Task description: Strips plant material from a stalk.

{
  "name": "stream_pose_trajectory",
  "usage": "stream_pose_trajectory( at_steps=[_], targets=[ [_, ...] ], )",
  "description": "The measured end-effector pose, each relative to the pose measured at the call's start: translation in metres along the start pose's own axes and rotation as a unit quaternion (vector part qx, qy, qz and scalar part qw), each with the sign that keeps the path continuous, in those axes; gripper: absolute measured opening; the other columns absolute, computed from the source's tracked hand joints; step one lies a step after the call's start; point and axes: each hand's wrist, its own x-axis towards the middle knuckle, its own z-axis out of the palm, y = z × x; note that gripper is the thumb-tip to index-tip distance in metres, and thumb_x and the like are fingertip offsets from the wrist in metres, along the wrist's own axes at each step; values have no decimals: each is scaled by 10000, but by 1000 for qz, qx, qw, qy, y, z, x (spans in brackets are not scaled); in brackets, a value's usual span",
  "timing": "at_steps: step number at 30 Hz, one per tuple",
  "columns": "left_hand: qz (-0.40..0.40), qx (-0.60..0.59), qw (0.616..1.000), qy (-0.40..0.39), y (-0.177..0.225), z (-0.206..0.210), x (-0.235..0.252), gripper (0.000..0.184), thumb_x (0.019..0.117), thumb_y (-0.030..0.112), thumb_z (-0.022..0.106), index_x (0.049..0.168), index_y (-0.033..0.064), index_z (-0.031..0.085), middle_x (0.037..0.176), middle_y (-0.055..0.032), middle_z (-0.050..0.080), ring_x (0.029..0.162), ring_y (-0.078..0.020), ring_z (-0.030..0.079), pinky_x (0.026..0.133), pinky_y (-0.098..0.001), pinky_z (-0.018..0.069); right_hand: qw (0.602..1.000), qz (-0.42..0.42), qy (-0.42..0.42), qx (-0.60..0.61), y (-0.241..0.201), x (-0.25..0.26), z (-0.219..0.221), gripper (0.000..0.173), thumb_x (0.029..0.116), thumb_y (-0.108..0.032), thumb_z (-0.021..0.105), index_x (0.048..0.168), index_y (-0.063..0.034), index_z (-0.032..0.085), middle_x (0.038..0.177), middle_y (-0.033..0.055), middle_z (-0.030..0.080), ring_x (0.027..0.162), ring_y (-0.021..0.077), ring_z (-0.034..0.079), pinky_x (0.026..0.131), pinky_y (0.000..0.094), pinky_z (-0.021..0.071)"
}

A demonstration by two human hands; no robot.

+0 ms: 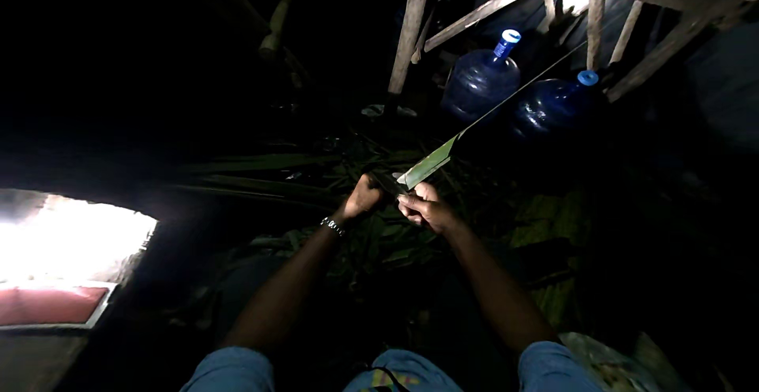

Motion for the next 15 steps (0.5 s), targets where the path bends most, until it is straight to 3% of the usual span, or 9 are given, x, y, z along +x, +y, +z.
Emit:
stream_pose_trajectory(
  at_steps=[3,7,9,12,15],
  targets=[
    [-22,-29,999,-11,0,0,1,149,959,-20,548,895,15,679,680,1,604,542,-39,516,509,-194,450,1000,-19,1,0,1,1,-4,378,1010,-44,528,1388,-29,523,683,-16,586,507,8,472,470,151,387],
    [-83,-19,996,-22,17,-1,-4,168,984,6,537,869,32,656,633,27,559,493,-17,462,465,-168,396,998,-53,22,-24,-4,-2,-13,240,1004,-42,527,1225,0,613,662,-28,600,486,-12,463,459,138,379],
    [-91,-15,995,-26,22,0,-5,175,1010,19,532,913,23,678,652,21,572,502,-18,470,475,-166,404,997,-57,44,-35,-5,-4,-15,144,1010,-18,516,1103,3,623,662,-23,598,485,-9,463,457,138,376],
    [-63,35,997,-24,20,0,-3,160,1023,22,520,996,-3,675,680,6,569,524,-23,471,501,-175,416,995,-55,68,-48,-6,-5,-15,114,1018,-4,504,997,-3,616,657,-10,608,477,-4,466,453,141,379],
    [6,131,991,-15,11,-1,1,182,1047,91,548,1027,-13,695,751,-32,603,589,-54,495,572,-226,448,991,-38,113,-65,-9,-5,-10,128,1031,24,476,1012,14,602,668,-4,608,470,-10,452,452,137,378]
  ],
)
